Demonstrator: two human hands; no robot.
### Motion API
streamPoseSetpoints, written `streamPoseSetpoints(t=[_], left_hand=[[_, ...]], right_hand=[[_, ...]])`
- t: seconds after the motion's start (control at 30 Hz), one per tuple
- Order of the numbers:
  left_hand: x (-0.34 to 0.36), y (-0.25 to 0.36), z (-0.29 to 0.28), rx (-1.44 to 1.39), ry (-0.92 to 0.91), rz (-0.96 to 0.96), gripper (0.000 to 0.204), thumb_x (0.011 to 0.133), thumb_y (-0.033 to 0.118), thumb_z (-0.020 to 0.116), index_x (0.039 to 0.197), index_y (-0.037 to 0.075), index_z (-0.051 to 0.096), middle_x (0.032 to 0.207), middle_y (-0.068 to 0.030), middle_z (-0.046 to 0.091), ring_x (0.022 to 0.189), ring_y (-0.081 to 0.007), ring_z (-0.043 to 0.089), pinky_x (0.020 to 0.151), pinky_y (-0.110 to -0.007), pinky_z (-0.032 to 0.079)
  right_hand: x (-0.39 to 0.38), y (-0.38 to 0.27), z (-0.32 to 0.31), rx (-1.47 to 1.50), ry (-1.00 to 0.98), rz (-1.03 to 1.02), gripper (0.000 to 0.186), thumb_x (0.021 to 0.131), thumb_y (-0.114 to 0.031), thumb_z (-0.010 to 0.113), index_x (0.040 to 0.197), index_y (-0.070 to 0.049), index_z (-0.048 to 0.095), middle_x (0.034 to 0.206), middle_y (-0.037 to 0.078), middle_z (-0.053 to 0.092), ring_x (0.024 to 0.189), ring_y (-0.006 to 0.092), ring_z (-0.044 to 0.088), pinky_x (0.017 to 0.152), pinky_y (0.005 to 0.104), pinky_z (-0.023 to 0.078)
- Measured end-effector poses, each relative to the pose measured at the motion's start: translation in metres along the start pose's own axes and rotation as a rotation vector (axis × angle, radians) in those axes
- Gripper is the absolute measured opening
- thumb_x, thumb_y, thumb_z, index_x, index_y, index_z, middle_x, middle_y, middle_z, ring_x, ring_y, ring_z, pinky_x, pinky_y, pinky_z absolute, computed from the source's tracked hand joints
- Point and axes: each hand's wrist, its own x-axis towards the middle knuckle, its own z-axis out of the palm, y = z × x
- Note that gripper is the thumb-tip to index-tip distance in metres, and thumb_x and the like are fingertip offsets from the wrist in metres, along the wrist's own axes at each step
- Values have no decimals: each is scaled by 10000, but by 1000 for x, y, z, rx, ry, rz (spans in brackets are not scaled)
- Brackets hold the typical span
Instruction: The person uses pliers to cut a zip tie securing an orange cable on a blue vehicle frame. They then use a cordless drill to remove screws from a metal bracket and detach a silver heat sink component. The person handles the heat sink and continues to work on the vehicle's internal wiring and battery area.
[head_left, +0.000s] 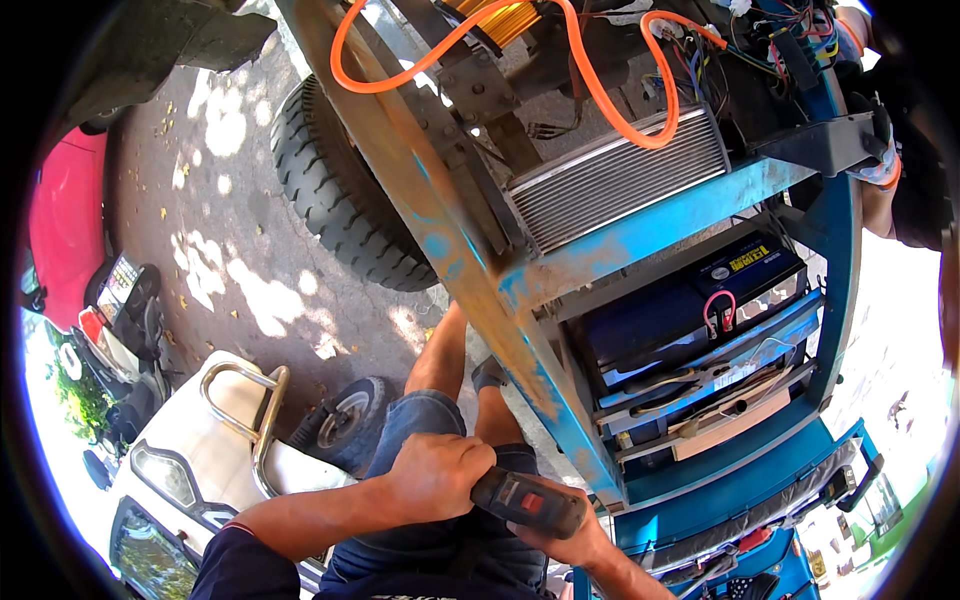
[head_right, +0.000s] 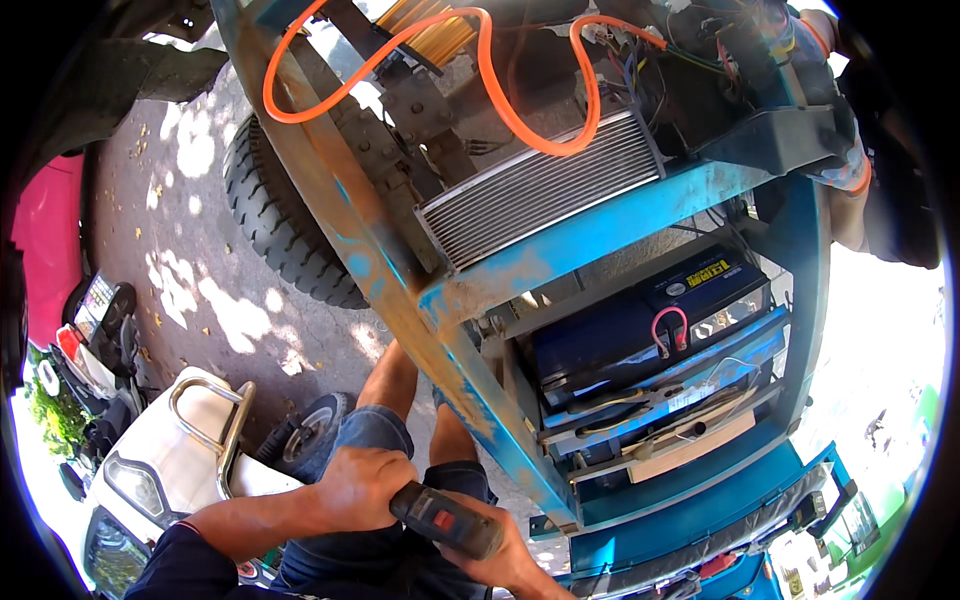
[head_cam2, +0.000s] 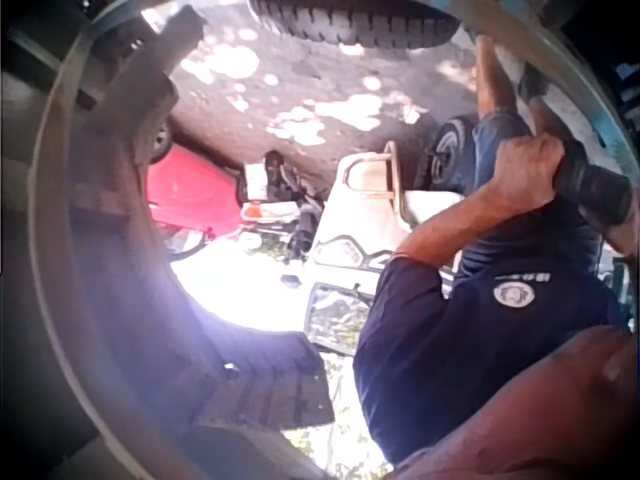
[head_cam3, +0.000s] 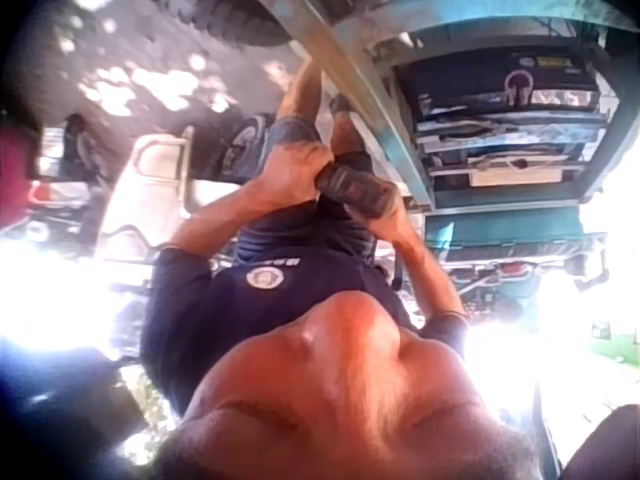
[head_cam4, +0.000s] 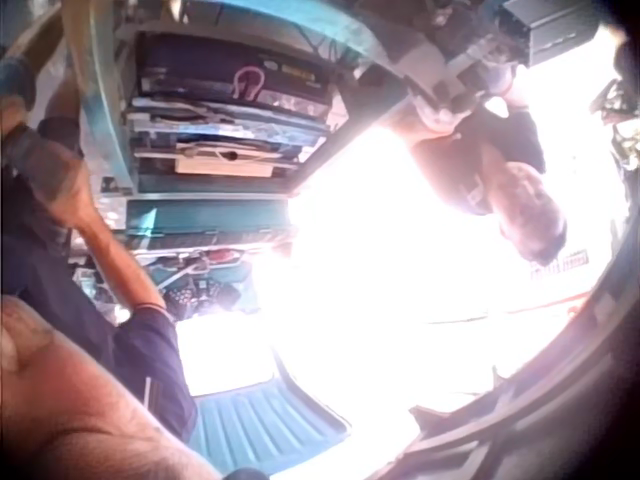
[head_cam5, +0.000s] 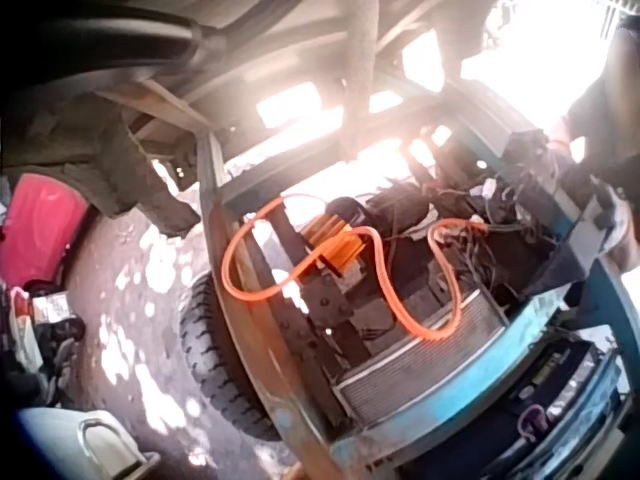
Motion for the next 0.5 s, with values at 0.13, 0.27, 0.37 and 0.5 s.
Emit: streamPoseSetpoints(t=[0.13, 0.27, 0.37, 0.5], left_hand=[[0, -1, 2, 14, 26, 19, 199, 661, 102, 727, 802, 81, 589, 713, -75, 600, 643, -292, 666, 544, -409, 519], [3, 0, 1, 71, 38, 21, 242, 664, 84, 716, 844, 78, 554, 735, -83, 596, 673, -292, 673, 561, -417, 524], [13, -3, -2, 46, 1, -51, 245, 700, 108, 742, 891, 66, 594, 773, -100, 620, 706, -337, 673, 593, -444, 523], [50, 1, -52, -270, -468, -185, 459, 776, 291, 836, 1081, 28, 615, 920, -168, 675, 855, -408, 669, 737, -489, 506]], right_hand=[[0, 1, 4, -49, 28, -12, 464, 747, -99, 845, 1173, 0, 688, 1009, 74, 740, 879, 142, 681, 851, 316, 560], [0, 5, -1, -62, -26, 98, 597, 758, -39, 817, 1323, -10, 626, 1107, 67, 723, 1002, 135, 671, 929, 311, 536], [6, -7, -1, -19, 101, -7, 591, 755, -35, 809, 1318, -11, 628, 1065, 56, 724, 982, 136, 673, 917, 310, 538], [17, -20, -20, 20, 49, 66, 689, 727, 8, 765, 1391, -4, 581, 1113, 77, 708, 991, 150, 670, 928, 316, 539]])
